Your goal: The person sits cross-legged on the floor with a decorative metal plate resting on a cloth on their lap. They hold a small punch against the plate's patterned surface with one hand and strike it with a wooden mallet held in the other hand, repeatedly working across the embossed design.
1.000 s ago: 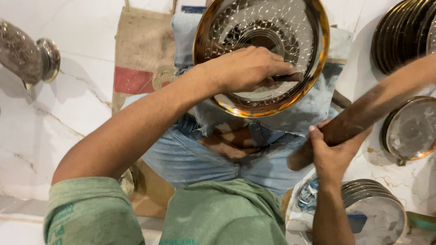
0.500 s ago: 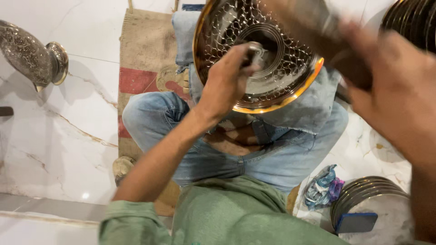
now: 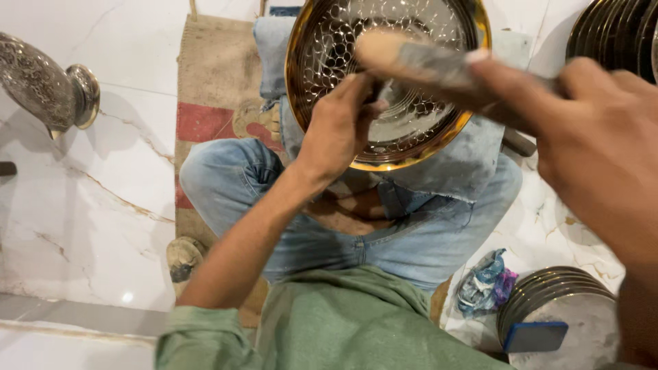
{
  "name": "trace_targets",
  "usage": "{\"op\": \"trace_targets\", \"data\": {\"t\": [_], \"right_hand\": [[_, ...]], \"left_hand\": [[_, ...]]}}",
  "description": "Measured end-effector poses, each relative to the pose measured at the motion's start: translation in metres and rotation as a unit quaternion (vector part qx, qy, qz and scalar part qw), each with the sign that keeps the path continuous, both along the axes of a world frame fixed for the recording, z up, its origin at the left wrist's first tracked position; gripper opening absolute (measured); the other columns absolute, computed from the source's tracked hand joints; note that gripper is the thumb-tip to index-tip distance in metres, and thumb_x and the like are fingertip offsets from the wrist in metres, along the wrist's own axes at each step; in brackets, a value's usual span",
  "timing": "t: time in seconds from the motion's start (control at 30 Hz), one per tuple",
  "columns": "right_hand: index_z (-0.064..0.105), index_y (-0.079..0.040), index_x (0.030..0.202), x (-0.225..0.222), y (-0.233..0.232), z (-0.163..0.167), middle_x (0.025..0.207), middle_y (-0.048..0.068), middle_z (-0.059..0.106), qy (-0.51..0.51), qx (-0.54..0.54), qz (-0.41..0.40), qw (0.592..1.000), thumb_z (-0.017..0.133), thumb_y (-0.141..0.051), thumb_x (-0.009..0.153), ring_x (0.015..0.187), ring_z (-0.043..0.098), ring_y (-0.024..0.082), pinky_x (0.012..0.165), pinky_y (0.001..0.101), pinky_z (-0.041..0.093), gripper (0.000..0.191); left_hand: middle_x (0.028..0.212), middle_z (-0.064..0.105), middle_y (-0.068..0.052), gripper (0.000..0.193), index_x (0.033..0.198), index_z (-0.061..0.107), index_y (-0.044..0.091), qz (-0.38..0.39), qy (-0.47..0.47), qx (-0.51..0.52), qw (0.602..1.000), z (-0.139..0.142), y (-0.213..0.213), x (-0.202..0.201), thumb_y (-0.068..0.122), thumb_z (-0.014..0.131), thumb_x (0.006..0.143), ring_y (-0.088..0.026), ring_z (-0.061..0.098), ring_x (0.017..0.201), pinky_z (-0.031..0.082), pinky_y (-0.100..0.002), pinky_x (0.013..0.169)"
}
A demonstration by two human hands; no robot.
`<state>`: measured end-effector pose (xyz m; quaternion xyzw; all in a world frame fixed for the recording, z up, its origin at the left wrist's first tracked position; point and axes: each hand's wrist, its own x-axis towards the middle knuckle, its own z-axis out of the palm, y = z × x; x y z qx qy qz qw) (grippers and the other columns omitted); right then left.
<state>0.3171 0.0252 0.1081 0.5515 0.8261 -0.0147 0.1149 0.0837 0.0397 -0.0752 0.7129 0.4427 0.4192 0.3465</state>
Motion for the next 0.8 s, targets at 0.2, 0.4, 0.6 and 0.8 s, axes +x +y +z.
{"op": "trace_targets", "data": {"t": [0.2, 0.4, 0.6, 0.8], "right_hand": [[0.044, -0.017, 0.158, 0.038, -0.053, -0.055, 0.107, 0.018, 0.065, 0.086, 0.059, -0.107, 0.989, 0.083, -0.009, 0.084, 0.088, 0.069, 0.033, 0.076, 0.0451, 0.058, 0.085], [0.034, -0.017, 0.164, 0.042, -0.119, -0.122, 0.113, 0.016, 0.067, 0.285, 0.087, -0.235, 0.925, 0.082, -0.005, 0.094, 0.097, 0.068, 0.029, 0.086, 0.0424, 0.057, 0.085], [0.025, -0.012, 0.164, 0.027, -0.163, -0.157, 0.102, 0.018, 0.071, 0.213, 0.122, -0.246, 0.938, 0.085, -0.003, 0.085, 0.090, 0.071, 0.029, 0.080, 0.0395, 0.057, 0.099], [0.019, -0.005, 0.166, 0.031, -0.154, -0.155, 0.100, 0.011, 0.073, 0.377, 0.078, -0.371, 0.845, 0.087, -0.007, 0.094, 0.098, 0.073, 0.020, 0.092, 0.0338, 0.058, 0.099]], "left_hand": [[0.113, 0.068, -0.016, 0.041, 0.135, 0.058, 0.003, -0.170, 0.036, 0.089, 0.981, 0.000, 0.031, -0.006, 0.006, 0.070, 0.096, -0.038, 0.068, 0.103, 0.056, -0.044, 0.089], [0.112, 0.070, -0.015, 0.040, 0.132, 0.062, 0.005, -0.327, 0.076, 0.050, 0.941, -0.001, 0.056, -0.001, 0.005, 0.070, 0.094, -0.038, 0.069, 0.105, 0.055, -0.047, 0.089], [0.120, 0.070, -0.014, 0.041, 0.130, 0.062, 0.008, -0.328, 0.000, 0.076, 0.942, 0.009, 0.061, 0.002, 0.004, 0.070, 0.090, -0.036, 0.070, 0.110, 0.057, -0.043, 0.092], [0.115, 0.068, -0.014, 0.051, 0.138, 0.052, 0.009, -0.252, 0.098, 0.015, 0.963, 0.015, 0.056, -0.009, 0.010, 0.073, 0.091, -0.039, 0.066, 0.109, 0.053, -0.050, 0.088]]}}
